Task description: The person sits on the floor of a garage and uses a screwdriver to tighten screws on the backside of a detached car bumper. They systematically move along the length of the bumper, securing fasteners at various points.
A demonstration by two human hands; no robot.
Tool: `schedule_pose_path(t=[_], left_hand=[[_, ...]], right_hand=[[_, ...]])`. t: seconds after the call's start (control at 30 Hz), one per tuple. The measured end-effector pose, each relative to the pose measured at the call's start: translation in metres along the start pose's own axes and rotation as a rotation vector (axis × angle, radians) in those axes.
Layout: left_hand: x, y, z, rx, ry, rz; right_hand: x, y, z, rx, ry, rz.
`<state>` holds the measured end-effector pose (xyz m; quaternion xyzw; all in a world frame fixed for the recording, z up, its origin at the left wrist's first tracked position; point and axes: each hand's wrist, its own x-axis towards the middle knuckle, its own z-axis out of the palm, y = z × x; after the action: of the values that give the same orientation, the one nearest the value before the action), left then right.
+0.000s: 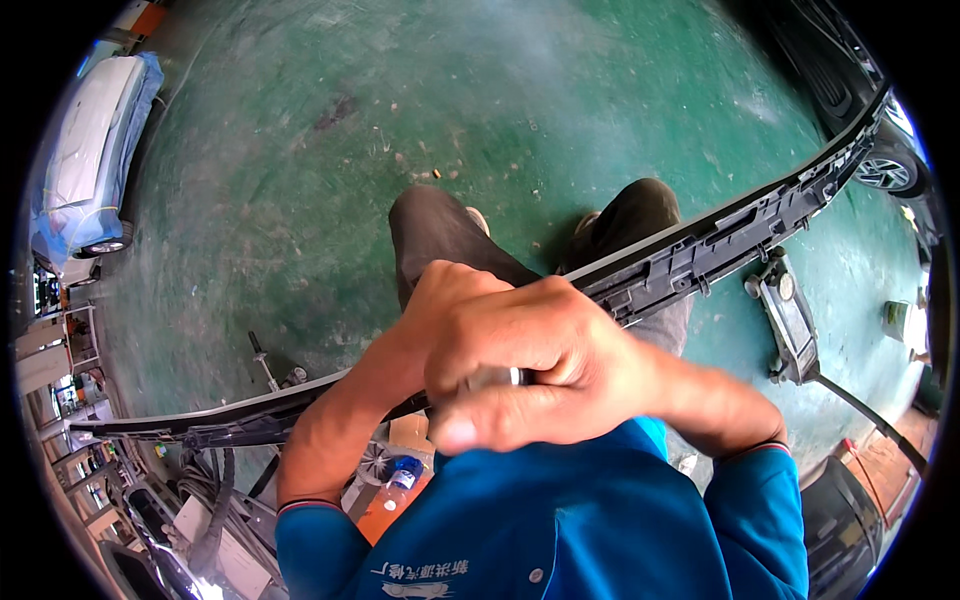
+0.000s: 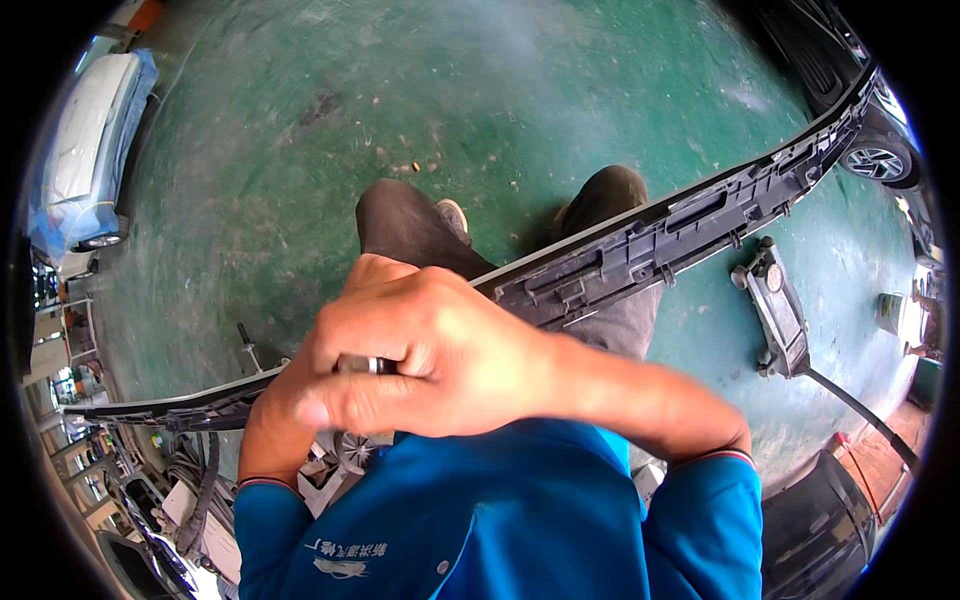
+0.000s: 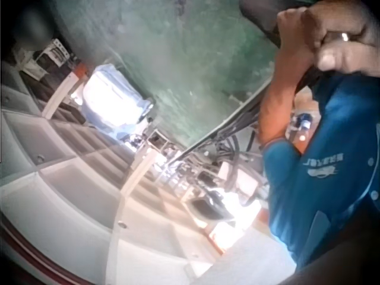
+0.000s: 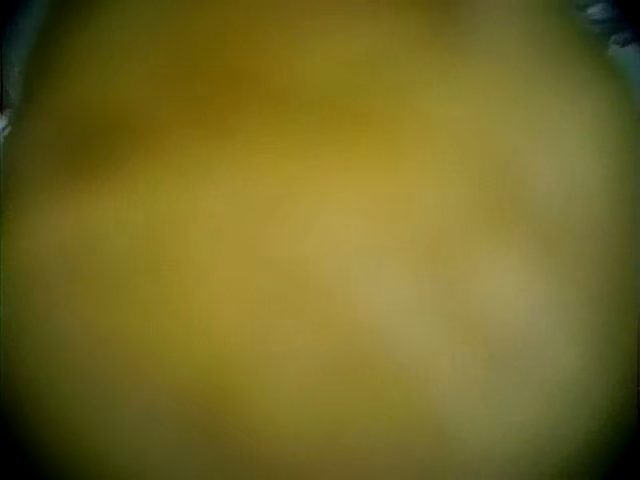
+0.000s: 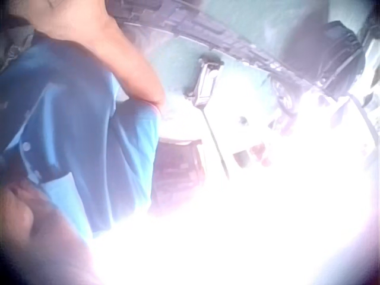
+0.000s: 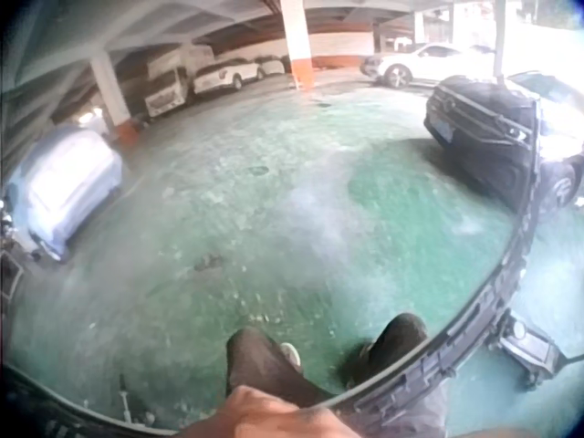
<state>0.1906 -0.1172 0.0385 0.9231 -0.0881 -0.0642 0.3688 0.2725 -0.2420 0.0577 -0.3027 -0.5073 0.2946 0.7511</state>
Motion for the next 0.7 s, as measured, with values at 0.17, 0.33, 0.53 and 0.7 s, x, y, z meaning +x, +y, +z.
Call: schedule_pose_path(t=[0.17, 0.33, 0.53, 0.7], left_hand=[[0.001, -0.002, 0.002, -0.021, -0.002, 0.0], [0.001, -0.001, 0.002, -0.05, -0.01, -0.019], [0.002, -0.002, 0.0, -0.029, -0.004, 0.002], [-0.002, -0.003, 0.002, -0.019, 0.0, 0.003]], right_hand=[[0.015, -0.013, -0.031, 0.453, -0.494, 0.345], [-0.004, -0.024, 0.003, -0.091, 0.056, 0.155], [0.008, -0.009, -0.009, 0.131, -0.207, 0.181], [-0.004, -0.025, -0.013, 0.031, -0.083, 0.207]])
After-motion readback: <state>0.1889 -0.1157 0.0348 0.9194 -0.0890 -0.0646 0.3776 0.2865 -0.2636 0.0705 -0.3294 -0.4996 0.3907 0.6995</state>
